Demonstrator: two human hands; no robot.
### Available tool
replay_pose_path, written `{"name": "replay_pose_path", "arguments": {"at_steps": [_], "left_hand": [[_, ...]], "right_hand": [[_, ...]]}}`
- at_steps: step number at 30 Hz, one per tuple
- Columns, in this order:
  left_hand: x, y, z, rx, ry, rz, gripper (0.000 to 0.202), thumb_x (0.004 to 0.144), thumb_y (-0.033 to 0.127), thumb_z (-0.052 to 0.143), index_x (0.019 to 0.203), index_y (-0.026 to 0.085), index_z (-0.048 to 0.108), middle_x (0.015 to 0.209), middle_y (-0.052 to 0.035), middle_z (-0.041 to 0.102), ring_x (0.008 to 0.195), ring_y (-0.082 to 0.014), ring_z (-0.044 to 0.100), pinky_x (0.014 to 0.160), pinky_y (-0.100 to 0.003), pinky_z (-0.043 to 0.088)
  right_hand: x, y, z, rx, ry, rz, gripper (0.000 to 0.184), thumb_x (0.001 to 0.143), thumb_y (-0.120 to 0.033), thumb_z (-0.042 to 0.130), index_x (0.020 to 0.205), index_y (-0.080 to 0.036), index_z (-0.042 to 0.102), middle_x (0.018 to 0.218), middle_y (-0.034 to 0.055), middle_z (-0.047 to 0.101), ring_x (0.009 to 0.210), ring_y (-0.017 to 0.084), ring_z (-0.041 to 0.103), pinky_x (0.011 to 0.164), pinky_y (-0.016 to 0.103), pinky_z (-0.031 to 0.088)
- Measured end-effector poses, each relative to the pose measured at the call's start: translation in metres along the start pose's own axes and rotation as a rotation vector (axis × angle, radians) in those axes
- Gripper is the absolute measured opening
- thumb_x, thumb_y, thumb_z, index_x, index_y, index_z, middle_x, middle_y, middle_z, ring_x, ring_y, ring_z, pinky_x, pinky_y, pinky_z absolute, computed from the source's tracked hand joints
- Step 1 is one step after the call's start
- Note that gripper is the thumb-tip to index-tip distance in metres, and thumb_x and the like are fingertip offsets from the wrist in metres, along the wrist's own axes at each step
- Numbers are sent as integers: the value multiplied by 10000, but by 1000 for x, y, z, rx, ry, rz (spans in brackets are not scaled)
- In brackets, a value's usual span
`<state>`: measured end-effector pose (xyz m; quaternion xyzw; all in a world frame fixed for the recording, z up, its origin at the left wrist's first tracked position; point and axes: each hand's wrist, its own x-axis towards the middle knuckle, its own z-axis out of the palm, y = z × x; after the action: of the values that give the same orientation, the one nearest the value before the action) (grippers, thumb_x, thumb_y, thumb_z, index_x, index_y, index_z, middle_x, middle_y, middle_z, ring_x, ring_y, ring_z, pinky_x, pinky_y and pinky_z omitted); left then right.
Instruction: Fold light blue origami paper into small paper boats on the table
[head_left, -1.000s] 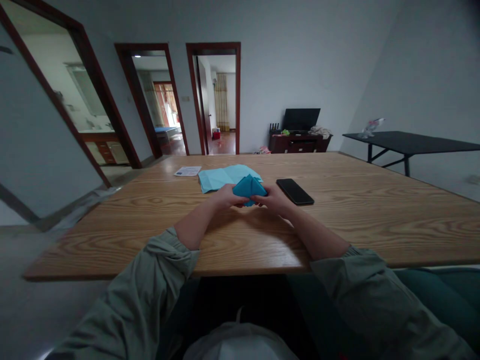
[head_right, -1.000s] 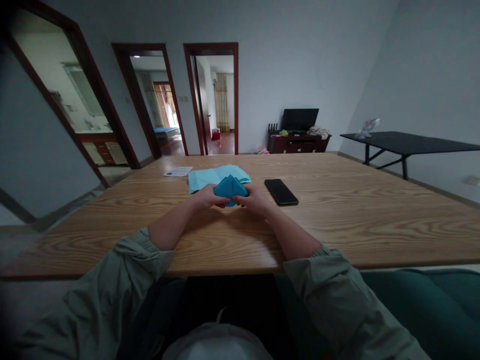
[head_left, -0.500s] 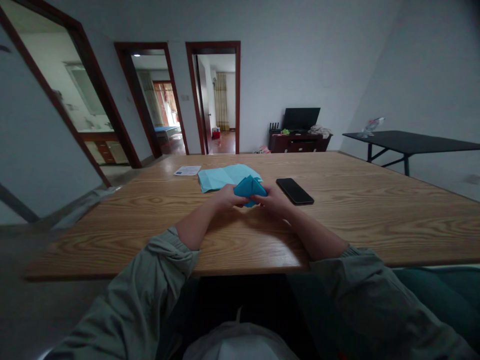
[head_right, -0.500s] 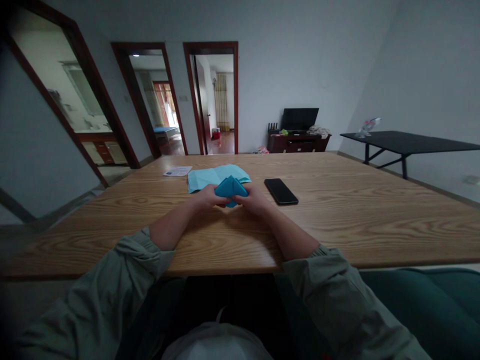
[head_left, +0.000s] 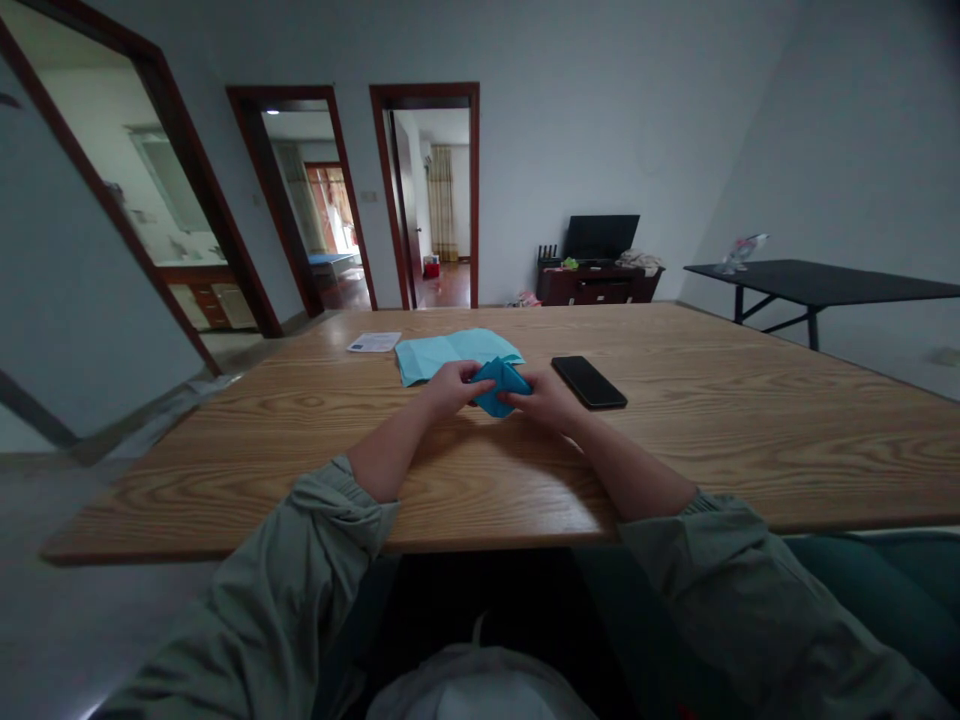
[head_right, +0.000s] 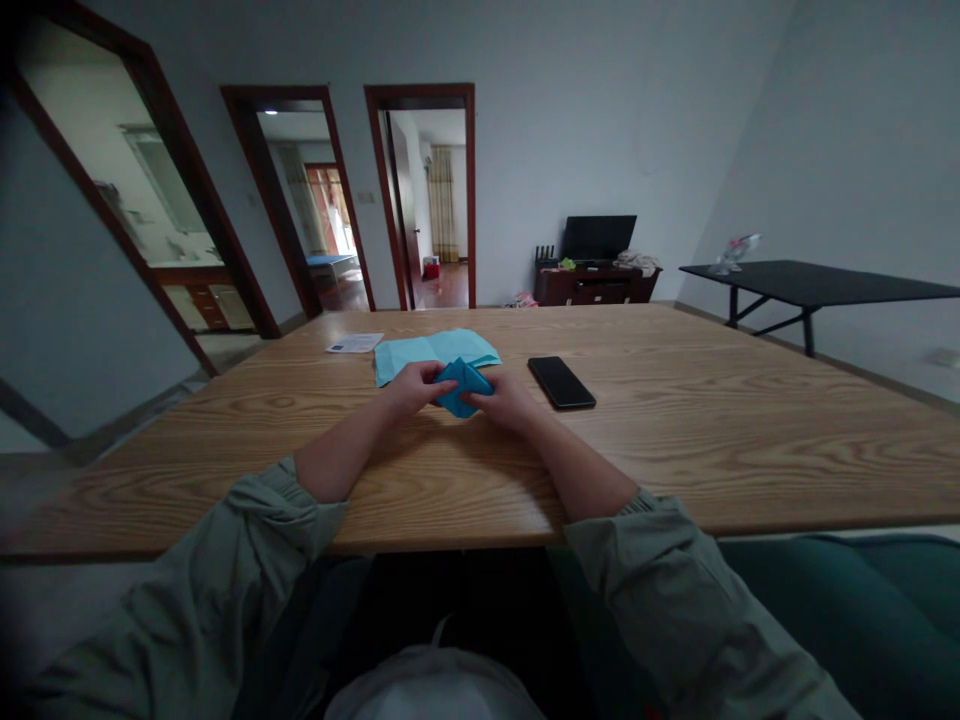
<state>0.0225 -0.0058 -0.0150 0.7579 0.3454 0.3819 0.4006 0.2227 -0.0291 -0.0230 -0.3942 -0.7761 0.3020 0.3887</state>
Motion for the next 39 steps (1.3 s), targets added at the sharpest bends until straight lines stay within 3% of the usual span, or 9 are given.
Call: {"name": "replay_pose_path", "arguments": {"at_steps": [6,10,18,29,39], "left_hand": [[-2,6,1,267,114,128,293,739,407,618,735,114,622,616,23,523,581,-101,460,534,-215,348],[-4,10,3,383,82,142,268,758,390,581,733,127,628,622,26,532,600,-110,458,546,-223,331],[-11,22,11,399,82,170,281,766,383,571,939,166,617,817,-10,627,739,-146,549,674,-248,412],[-7,22,20,368,161,209,135,709,240,533,825,174,514,689,43,491,648,-109,437,596,-224,360],[-6,19,10,382,149,208,133,706,235,509,809,166,557,702,34,508,659,-117,433,610,-227,351]], "right_hand": [[1,-5,0,-110,159,-65,283,761,-391,604,887,-155,695,741,9,651,689,158,563,648,262,445],[2,-9,-1,-51,264,-90,325,746,-426,632,928,-164,693,810,34,684,687,156,578,630,262,449],[2,-11,0,-10,228,-75,327,756,-443,614,886,-156,701,781,41,693,647,144,577,579,246,435],[4,-10,2,-68,186,-52,325,765,-431,595,907,-163,711,837,54,695,738,180,597,648,273,456],[4,-6,0,-131,198,-40,302,751,-417,592,843,-143,681,741,32,652,573,114,493,544,239,386]]}}
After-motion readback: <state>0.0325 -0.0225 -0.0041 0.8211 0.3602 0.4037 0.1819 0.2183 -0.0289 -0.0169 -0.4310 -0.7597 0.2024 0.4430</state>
